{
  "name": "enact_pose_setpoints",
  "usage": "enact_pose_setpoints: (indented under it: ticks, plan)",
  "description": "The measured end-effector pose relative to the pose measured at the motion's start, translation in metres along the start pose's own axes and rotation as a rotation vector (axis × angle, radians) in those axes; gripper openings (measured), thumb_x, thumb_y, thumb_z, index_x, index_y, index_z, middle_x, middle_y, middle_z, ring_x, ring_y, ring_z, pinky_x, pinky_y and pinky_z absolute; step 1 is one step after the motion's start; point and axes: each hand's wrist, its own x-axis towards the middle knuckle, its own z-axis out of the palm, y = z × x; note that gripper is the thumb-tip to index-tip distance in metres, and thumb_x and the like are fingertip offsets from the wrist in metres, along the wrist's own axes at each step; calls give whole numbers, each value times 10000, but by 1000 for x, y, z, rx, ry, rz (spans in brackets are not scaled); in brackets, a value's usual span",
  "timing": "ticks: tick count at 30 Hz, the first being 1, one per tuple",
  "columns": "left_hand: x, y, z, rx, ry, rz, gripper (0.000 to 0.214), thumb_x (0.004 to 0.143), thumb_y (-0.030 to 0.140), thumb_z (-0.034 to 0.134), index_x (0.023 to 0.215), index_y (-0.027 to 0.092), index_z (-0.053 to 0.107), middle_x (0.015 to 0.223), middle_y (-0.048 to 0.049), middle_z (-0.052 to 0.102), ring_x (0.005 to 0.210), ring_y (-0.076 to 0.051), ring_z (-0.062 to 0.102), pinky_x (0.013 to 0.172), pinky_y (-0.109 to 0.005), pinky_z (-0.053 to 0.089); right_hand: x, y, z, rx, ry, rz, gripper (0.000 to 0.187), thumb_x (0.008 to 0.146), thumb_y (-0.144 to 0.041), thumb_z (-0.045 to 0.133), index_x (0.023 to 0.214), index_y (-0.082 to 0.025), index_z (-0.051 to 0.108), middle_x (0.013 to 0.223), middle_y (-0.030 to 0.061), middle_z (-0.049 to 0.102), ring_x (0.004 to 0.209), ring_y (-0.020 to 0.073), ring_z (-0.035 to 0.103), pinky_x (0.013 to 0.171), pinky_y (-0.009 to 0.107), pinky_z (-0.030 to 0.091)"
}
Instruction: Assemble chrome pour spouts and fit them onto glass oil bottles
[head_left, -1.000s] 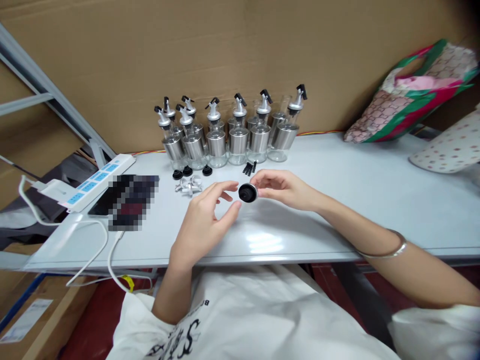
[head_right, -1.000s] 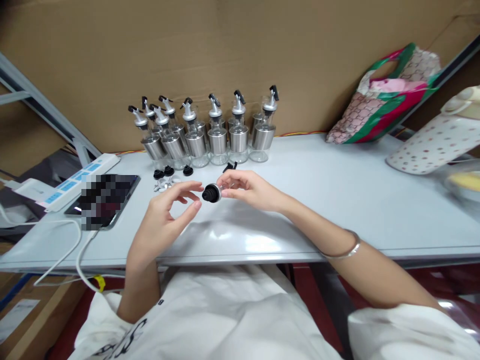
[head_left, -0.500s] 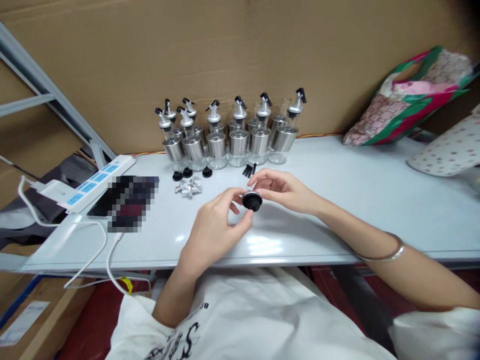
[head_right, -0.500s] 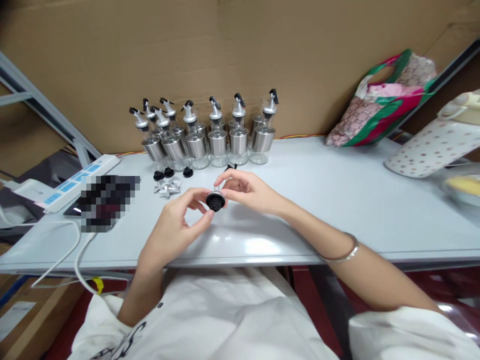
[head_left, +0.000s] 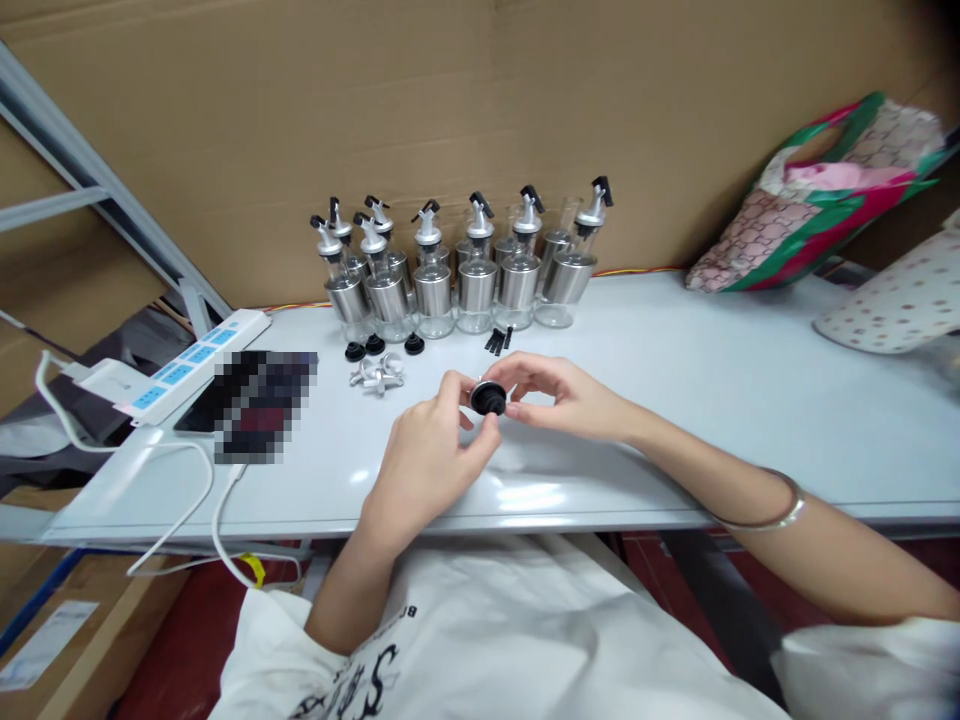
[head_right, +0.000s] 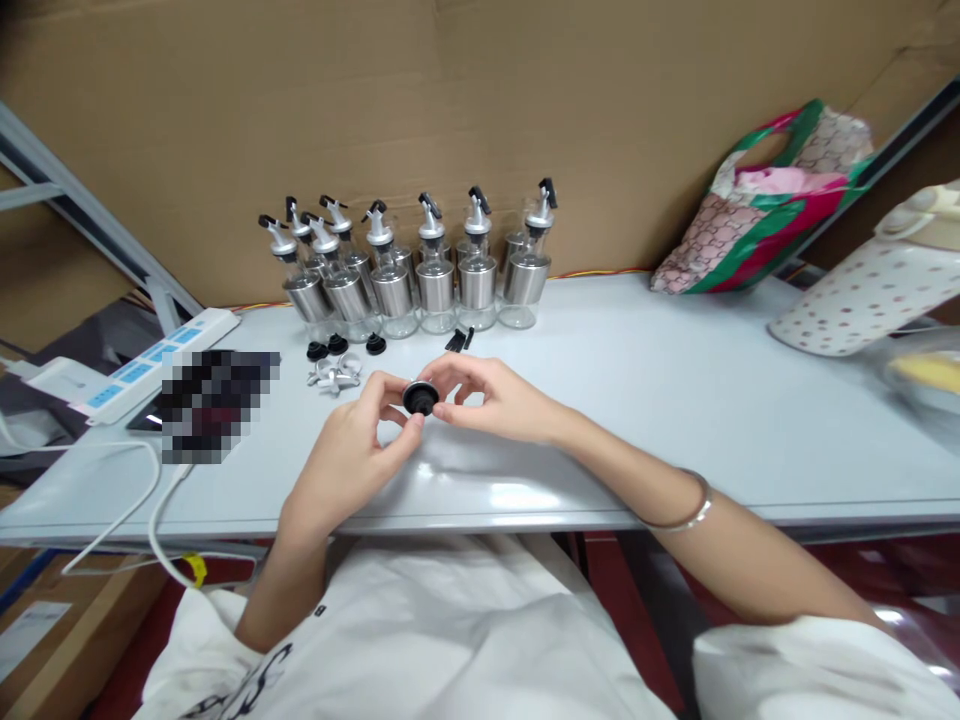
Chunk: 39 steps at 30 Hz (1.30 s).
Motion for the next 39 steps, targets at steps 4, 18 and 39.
enact_pose_setpoints:
  ticks: [4,18,39]
  plan:
    - [-1,2,-2,1,-32,-5,174,853,292,466,1015,234,445,897,4,694,736,-171,671,587,-256,456,0,-2,0,33,-15,19,280,814,-304,604,1054,-169,554,893,54,659,783,151,615,703,268,499]
    - [-1,5,-4,268,-134,13,198,883,320,384,972,212,524,862,-34,691,761,-221,646,652,-295,415,1,-5,1,-15,52,-101,276,784,-249,603,1037,-147,642,865,48,669,734,133,600,719,261,508]
    - [0,7,-2,269,-113,-26,210,848,342,434,932,209,574,822,-27,700,576,-173,587,579,-275,370,0,-3,1,-68,-31,-65,361,748,-193,600,1104,-138,630,918,59,723,829,175,669,790,302,531]
